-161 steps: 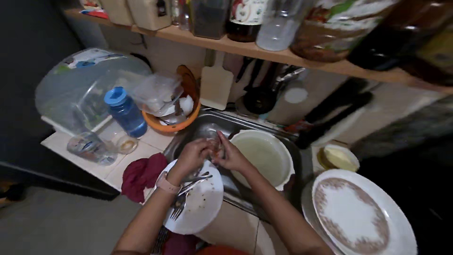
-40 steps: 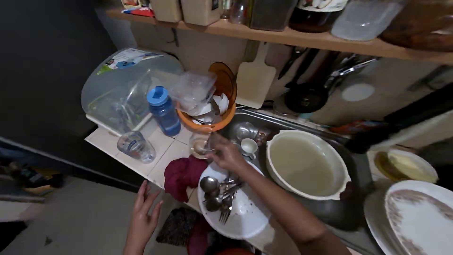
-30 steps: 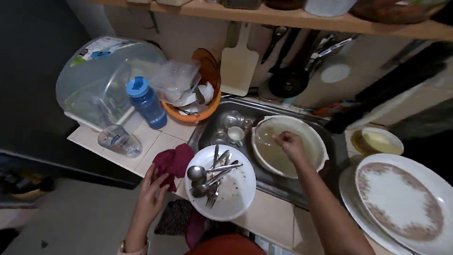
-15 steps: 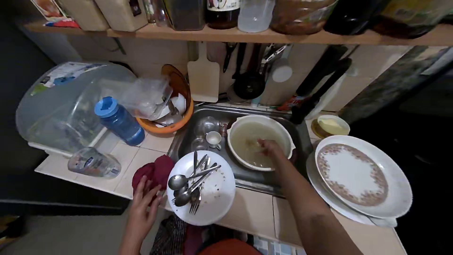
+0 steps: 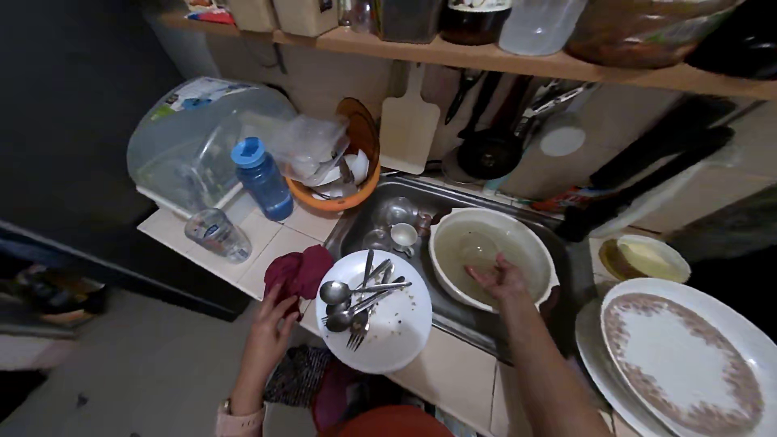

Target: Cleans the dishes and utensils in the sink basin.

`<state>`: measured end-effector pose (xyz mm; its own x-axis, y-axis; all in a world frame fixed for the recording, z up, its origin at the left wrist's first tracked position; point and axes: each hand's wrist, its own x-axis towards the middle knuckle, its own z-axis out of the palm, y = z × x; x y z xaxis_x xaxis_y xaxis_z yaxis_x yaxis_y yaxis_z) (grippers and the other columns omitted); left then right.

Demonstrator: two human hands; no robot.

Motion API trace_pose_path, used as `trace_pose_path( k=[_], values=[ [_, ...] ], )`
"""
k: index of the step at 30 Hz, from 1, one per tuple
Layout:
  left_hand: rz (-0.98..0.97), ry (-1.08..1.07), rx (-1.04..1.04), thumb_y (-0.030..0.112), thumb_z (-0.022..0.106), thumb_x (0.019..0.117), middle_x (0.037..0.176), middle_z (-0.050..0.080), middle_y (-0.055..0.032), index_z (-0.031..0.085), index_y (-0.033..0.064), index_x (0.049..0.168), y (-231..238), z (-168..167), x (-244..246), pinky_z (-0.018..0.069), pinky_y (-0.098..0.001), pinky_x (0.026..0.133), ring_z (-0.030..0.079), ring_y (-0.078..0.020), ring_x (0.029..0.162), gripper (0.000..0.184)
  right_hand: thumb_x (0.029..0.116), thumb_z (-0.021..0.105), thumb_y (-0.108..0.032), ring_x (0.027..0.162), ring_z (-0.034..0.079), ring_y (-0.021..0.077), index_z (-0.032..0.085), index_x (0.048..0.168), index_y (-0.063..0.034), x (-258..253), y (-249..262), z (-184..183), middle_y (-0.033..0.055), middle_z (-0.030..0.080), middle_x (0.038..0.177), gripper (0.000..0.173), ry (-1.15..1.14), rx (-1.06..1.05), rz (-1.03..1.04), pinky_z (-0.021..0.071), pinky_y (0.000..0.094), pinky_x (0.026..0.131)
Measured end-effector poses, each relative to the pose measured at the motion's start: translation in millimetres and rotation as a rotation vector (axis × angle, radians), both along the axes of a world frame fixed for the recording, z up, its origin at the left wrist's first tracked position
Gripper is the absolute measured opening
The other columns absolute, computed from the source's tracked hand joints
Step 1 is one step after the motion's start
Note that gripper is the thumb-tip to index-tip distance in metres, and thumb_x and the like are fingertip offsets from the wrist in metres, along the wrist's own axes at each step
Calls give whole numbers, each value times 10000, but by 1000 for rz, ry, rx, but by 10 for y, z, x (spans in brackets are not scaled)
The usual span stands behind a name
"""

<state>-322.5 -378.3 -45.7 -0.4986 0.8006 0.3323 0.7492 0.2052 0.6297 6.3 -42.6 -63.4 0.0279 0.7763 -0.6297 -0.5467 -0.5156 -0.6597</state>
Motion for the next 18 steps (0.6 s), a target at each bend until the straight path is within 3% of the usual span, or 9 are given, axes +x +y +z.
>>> trace_pose_path(
  k=[5, 7, 8, 10, 11, 12, 14, 16, 18],
  values=[
    [29, -26, -46, 67, 628, 951, 1451, 505, -342, 719, -48, 1183, -5, -62, -34, 410, -626, 1105, 492, -523, 1349, 274, 1089, 413, -400, 1276, 562, 326, 196, 1555, -105, -256, -126, 185, 183, 400, 1483, 593, 305, 38, -97, 556, 436, 978],
    [13, -12, -80, 67, 625, 957, 1452, 508, -335, 721, -36, 1191, 49, -77, -79, 385, -625, 1130, 466, -523, 1372, 273, 1098, 379, -405, 1201, 609, 318, 241, 1506, -104, -334, -119, 278, 177, 459, 1405, 526, 322, 97, -87, 569, 439, 941],
    [-1, -8, -101, 65, 630, 960, 1454, 505, -338, 721, -36, 1195, 89, -76, -108, 367, -628, 1142, 449, -528, 1385, 271, 1103, 369, -394, 1102, 645, 312, 303, 1421, -84, -366, -103, 324, 179, 511, 1300, 450, 279, 137, -66, 581, 447, 893],
    [-41, -5, -148, 61, 638, 962, 1465, 484, -354, 711, -41, 1215, 201, -59, -174, 318, -646, 1167, 400, -549, 1411, 283, 1120, 369, -343, 784, 673, 223, 410, 1217, -41, -415, -54, 378, 118, 576, 965, 320, 38, 251, 40, 606, 384, 733],
    [-57, 4, -172, 62, 639, 962, 1472, 477, -356, 709, -34, 1227, 266, -50, -207, 301, -654, 1173, 383, -555, 1419, 291, 1122, 386, -307, 670, 662, 164, 455, 1163, -23, -443, -36, 393, 71, 582, 844, 296, -116, 320, 110, 609, 330, 669],
    [-71, 8, -200, 60, 637, 965, 1482, 468, -351, 707, -22, 1240, 339, -36, -236, 285, -661, 1177, 364, -556, 1430, 296, 1117, 416, -266, 636, 642, 129, 479, 1132, -8, -471, -22, 406, 47, 567, 806, 266, -252, 386, 182, 600, 295, 652],
    [-98, 13, -276, 60, 622, 980, 1520, 443, -325, 703, 15, 1272, 499, 9, -284, 250, -672, 1184, 313, -545, 1463, 307, 1080, 524, -199, 700, 628, 126, 544, 1073, 66, -551, -19, 418, 88, 581, 850, 266, -571, 538, 312, 574, 292, 707],
    [-138, 26, -368, 47, 602, 986, 1563, 401, -302, 686, 54, 1321, 654, 40, -311, 207, -676, 1198, 257, -544, 1489, 346, 1019, 650, -168, 814, 595, 271, 588, 1017, 146, -632, -34, 451, 232, 608, 923, 320, -915, 729, 466, 508, 435, 788],
    [-178, 51, -473, 52, 590, 990, 1602, 357, -275, 667, 93, 1363, 781, 49, -326, 118, -710, 1199, 193, -534, 1517, 382, 982, 713, -188, 931, 646, 407, 632, 1019, 155, -749, -62, 491, 313, 650, 1014, 354, -1116, 830, 589, 519, 552, 865]
  ],
)
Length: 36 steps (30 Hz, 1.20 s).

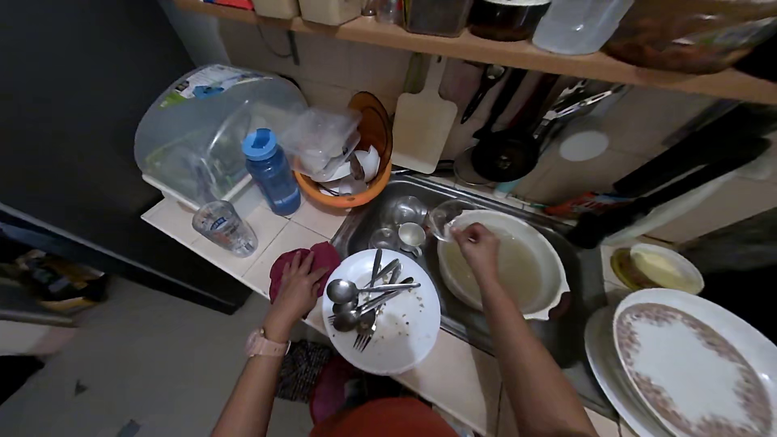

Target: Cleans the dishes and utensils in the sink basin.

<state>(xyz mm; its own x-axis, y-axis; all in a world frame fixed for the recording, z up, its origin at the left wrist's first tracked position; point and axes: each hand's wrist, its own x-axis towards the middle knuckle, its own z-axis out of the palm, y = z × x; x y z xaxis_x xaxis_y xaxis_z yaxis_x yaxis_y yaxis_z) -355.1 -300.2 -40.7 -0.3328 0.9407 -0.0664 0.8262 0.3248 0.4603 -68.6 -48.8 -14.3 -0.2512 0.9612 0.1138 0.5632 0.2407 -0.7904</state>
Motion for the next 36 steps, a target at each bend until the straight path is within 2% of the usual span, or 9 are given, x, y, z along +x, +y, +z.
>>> trace_pose_path(
  k=[2, 4, 7, 12, 18, 22, 26, 31, 36],
  values=[
    [-15, 23, -140, 106, 565, 1017, 1647, 310, -215, 631, 155, 1418, 101, 22, -18, 27, -723, 1198, 115, -485, 1552, 410, 957, 743, -178, 1016, 653, 434, 650, 1026, 145, -113, -26, -7, 322, 647, 1105, 343, -69, 40, 70, 523, 569, 918],
    [1, 35, -212, 128, 533, 1036, 1650, 325, -177, 618, 194, 1435, 154, -15, -53, 0, -724, 1196, 113, -459, 1561, 414, 921, 776, -149, 1022, 652, 450, 666, 1001, 149, -207, -67, -43, 330, 645, 1112, 327, -71, 100, 123, 520, 582, 917],
    [65, 49, -177, 123, 522, 1039, 1622, 390, -156, 645, 184, 1405, 153, -102, -96, 35, -698, 1211, 190, -436, 1552, 391, 913, 788, -173, 1098, 636, 474, 689, 1023, 123, -301, -99, -54, 331, 636, 1194, 331, -142, 90, 172, 491, 629, 955],
    [243, 139, 22, 86, 534, 1014, 1550, 469, -226, 688, 119, 1342, 122, -298, -145, 136, -731, 1181, 317, -490, 1490, 364, 907, 792, -175, 1129, 632, 500, 711, 1063, 87, -363, -99, -57, 327, 617, 1278, 315, -275, 94, 220, 490, 665, 945],
    [485, 160, -12, 133, 505, 1038, 1574, 427, -241, 633, 136, 1411, 139, -305, -226, 188, -750, 1146, 303, -498, 1492, 394, 909, 784, -189, 1174, 612, 510, 714, 1032, 89, -526, -147, -41, 352, 566, 1349, 312, -296, 166, 264, 499, 651, 954],
    [495, 92, -32, 96, 490, 1043, 1585, 407, -245, 623, 110, 1414, 172, -244, -296, 179, -757, 1144, 270, -515, 1498, 394, 929, 761, -217, 1290, 542, 516, 727, 1050, 68, -728, -242, 30, 350, 523, 1422, 311, -358, 201, 337, 452, 649, 1033],
    [475, 94, -34, -2, 503, 1001, 1576, 429, -230, 640, 98, 1388, 199, -250, -471, 198, -732, 1154, 290, -499, 1496, 423, 949, 738, -240, 1314, 532, 505, 734, 1086, 60, -998, -384, 103, 351, 489, 1463, 330, -352, 176, 430, 430, 610, 1082],
    [419, 109, 10, -89, 543, 926, 1559, 463, -207, 656, 95, 1363, 127, -336, -668, 183, -710, 1177, 314, -484, 1489, 488, 971, 712, -227, 1297, 563, 444, 709, 1161, 57, -1480, -602, 131, 319, 525, 1438, 342, -278, 70, 591, 448, 543, 1096],
    [405, 159, 42, -96, 533, 925, 1589, 408, -233, 629, 81, 1393, 88, -471, -623, 153, -729, 1178, 282, -497, 1501, 509, 1002, 660, -238, 1220, 613, 401, 672, 1211, 65, -2038, -723, 50, 286, 603, 1328, 369, -317, -12, 718, 464, 522, 1075]
  ],
)
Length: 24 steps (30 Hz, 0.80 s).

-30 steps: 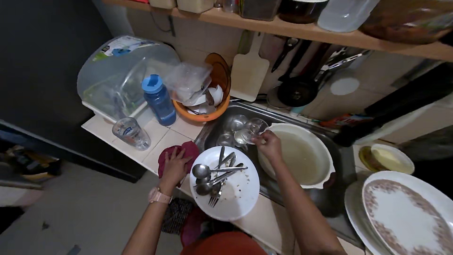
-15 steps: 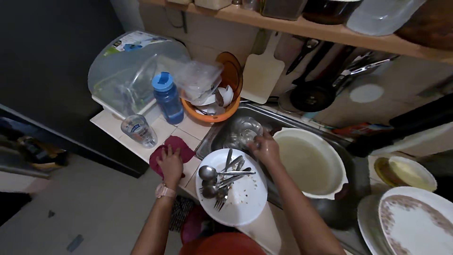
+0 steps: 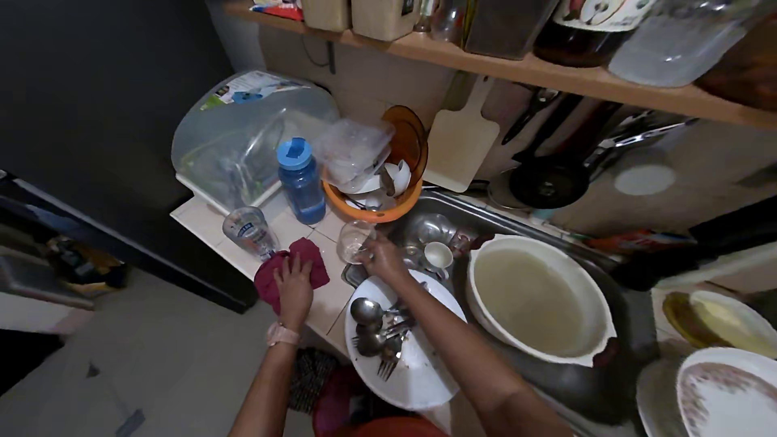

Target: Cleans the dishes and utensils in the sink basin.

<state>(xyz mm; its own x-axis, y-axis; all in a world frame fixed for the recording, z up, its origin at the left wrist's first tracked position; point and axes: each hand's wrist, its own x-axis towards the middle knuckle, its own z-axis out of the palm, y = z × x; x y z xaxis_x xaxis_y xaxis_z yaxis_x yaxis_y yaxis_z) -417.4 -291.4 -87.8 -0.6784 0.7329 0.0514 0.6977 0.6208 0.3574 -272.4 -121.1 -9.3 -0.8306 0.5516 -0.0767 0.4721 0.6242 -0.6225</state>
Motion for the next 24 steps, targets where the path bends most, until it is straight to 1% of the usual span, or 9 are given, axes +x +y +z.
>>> trace_pose_path(
  k=[3, 10, 12, 14, 15, 16, 19, 21, 24],
  values=[
    [4, -6, -71, -77, 516, 946, 1624, 354, -222, 574, 96, 1454, 9, 13, 20, 121, -725, 1189, 233, -482, 1525, 539, 1022, 629, -251, 1288, 560, 426, 652, 1248, 63, -285, -49, -47, 307, 575, 1363, 388, -82, -19, 36, 425, 545, 1105],
    [-10, 11, -65, -65, 489, 962, 1622, 356, -224, 576, 101, 1453, -14, 3, 28, 118, -735, 1182, 240, -485, 1522, 526, 1013, 654, -288, 1264, 573, 427, 674, 1216, 29, -645, -47, -225, 303, 547, 1386, 377, -115, -25, 7, 474, 553, 1050],
    [-15, 9, -57, -59, 479, 971, 1618, 359, -231, 570, 93, 1457, -12, 22, 27, 109, -739, 1181, 233, -490, 1522, 517, 997, 684, -261, 1263, 579, 439, 614, 1314, 43, -653, -33, -241, 315, 530, 1409, 445, -64, -43, 8, 479, 554, 1053],
    [-17, -9, -78, -49, 489, 974, 1625, 350, -224, 566, 96, 1459, -16, 34, 21, 109, -734, 1183, 224, -484, 1527, 512, 983, 706, -203, 1321, 542, 449, 369, 1551, 5, -567, -14, -207, 314, 436, 1517, 692, -15, -91, 37, 453, 552, 1097],
    [-20, -26, -93, -49, 503, 967, 1632, 337, -222, 562, 97, 1463, -17, 46, 14, 103, -731, 1187, 211, -480, 1533, 519, 978, 705, -162, 1359, 510, 438, 243, 1609, -19, -474, -4, -162, 302, 402, 1548, 796, -9, -92, 65, 433, 544, 1122],
    [-25, -39, -97, -50, 519, 961, 1633, 332, -226, 563, 92, 1461, -24, 56, 8, 95, -733, 1189, 203, -481, 1535, 521, 968, 698, -108, 1434, 433, 420, 192, 1623, -17, -339, 7, -102, 284, 348, 1596, 833, -16, -84, 118, 374, 527, 1175],
    [-44, -18, -72, -67, 535, 944, 1616, 350, -251, 582, 87, 1443, -27, 39, -3, 107, -755, 1173, 222, -504, 1521, 524, 923, 708, -65, 1465, 370, 436, 368, 1561, 17, 257, 36, 66, 275, 395, 1574, 727, -177, -32, 394, 298, 561, 1201],
    [-51, -1, -68, -70, 533, 948, 1612, 353, -259, 578, 85, 1447, -28, 23, -3, 111, -764, 1165, 226, -519, 1514, 525, 944, 729, -120, 1518, 232, 492, 343, 1586, -19, 654, -7, 148, 260, 318, 1628, 755, -398, -104, 536, 165, 656, 1220],
    [-46, 24, -72, -64, 559, 934, 1615, 354, -248, 570, 82, 1452, -30, 9, 18, 115, -758, 1170, 230, -513, 1515, 538, 842, 801, -31, 1545, 144, 489, 363, 1580, -27, 1022, -61, -33, 221, 356, 1624, 858, -512, -19, 608, 38, 740, 1194]
  ],
)
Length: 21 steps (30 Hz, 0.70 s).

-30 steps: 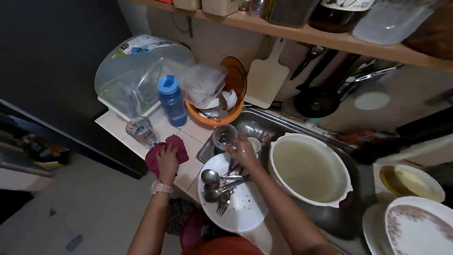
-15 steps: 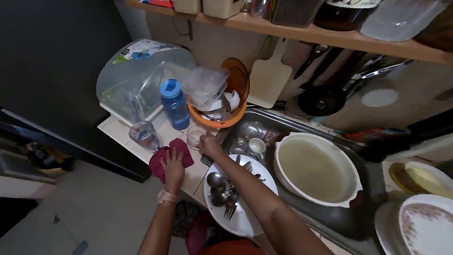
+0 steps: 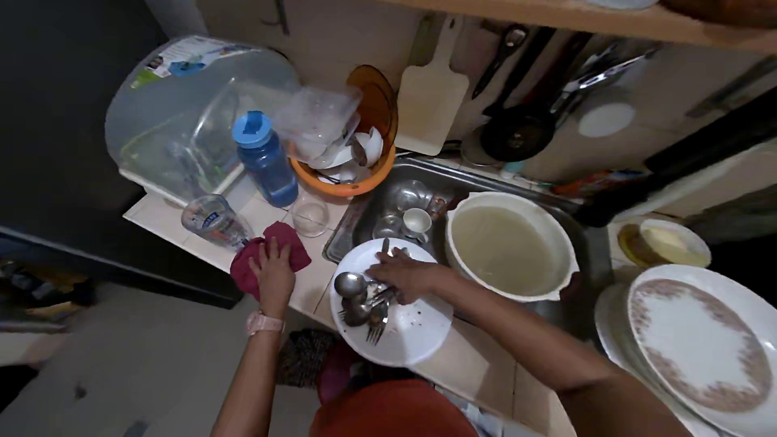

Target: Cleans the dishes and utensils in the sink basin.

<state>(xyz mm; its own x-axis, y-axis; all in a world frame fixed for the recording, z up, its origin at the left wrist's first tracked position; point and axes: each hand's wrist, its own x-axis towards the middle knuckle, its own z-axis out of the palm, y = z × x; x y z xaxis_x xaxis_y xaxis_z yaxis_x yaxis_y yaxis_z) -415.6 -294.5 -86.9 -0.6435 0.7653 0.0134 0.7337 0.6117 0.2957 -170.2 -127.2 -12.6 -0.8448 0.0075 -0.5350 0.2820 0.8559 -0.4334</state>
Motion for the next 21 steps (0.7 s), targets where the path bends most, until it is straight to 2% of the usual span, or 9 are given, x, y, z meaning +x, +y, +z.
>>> trace_pose_path(
  k=[2, 4, 6, 8, 10, 14, 17, 19, 21],
  values=[
    [-3, 24, 6, -64, 579, 923, 1616, 349, -252, 565, 70, 1451, 7, -6, 26, 120, -767, 1164, 228, -517, 1514, 544, 774, 832, 5, 1543, 183, 462, 425, 1544, -28, 134, -24, -173, 222, 408, 1587, 872, 80, 113, 61, 43, 725, 1204],
    [-2, 41, 32, -69, 599, 908, 1609, 348, -271, 572, 52, 1438, 29, -14, 57, 121, -783, 1151, 233, -536, 1504, 544, 771, 812, 32, 1491, 317, 450, 547, 1422, 13, 180, -39, -288, 242, 533, 1460, 703, 215, 183, 94, 68, 681, 1231],
    [-4, 62, 58, -61, 605, 907, 1597, 354, -290, 574, 35, 1427, 36, -25, 89, 127, -804, 1135, 242, -557, 1491, 529, 773, 801, 60, 1357, 476, 461, 633, 1270, 57, 172, -59, -326, 261, 626, 1290, 525, 307, 215, 121, 142, 655, 1231],
    [-2, 68, 72, -56, 615, 904, 1596, 348, -299, 568, 22, 1427, 40, -29, 108, 114, -813, 1128, 233, -566, 1489, 531, 782, 787, 64, 1254, 558, 451, 663, 1213, 59, 168, -69, -370, 253, 668, 1195, 449, 337, 217, 121, 249, 623, 1204],
    [-1, 66, 67, -50, 630, 901, 1601, 337, -302, 561, 13, 1433, 39, -16, 125, 104, -816, 1129, 219, -567, 1494, 540, 820, 759, 47, 1196, 591, 442, 658, 1227, 42, 196, -94, -398, 250, 679, 1160, 419, 341, 217, 106, 348, 594, 1134],
    [-22, 94, 78, -39, 614, 924, 1594, 332, -321, 548, 1, 1439, 19, -51, 100, 105, -833, 1111, 213, -584, 1488, 520, 885, 716, 6, 1189, 598, 437, 684, 1161, 50, 293, -191, -380, 244, 689, 1147, 282, 361, 219, 43, 373, 582, 1116],
    [-38, 101, 90, -36, 624, 914, 1593, 322, -333, 533, -15, 1445, 21, -114, 47, 97, -849, 1097, 202, -601, 1481, 540, 899, 703, -13, 1153, 614, 435, 688, 1111, 60, 416, -258, -252, 245, 685, 1135, 224, 344, 199, -26, 434, 608, 1022],
    [-35, 96, 87, -43, 635, 907, 1596, 316, -333, 533, -20, 1441, 20, -117, 39, 93, -854, 1091, 197, -600, 1483, 544, 914, 686, -13, 1127, 627, 440, 672, 1142, 64, 534, -275, -90, 254, 675, 1148, 241, 315, 170, -89, 467, 621, 953],
    [-32, 73, 71, -48, 621, 919, 1601, 301, -337, 536, -24, 1437, 15, -84, 18, 84, -853, 1093, 182, -601, 1487, 526, 924, 674, -23, 1145, 622, 444, 651, 1202, 54, 688, -225, 70, 261, 658, 1200, 290, 311, 126, -196, 466, 629, 957]
  ],
)
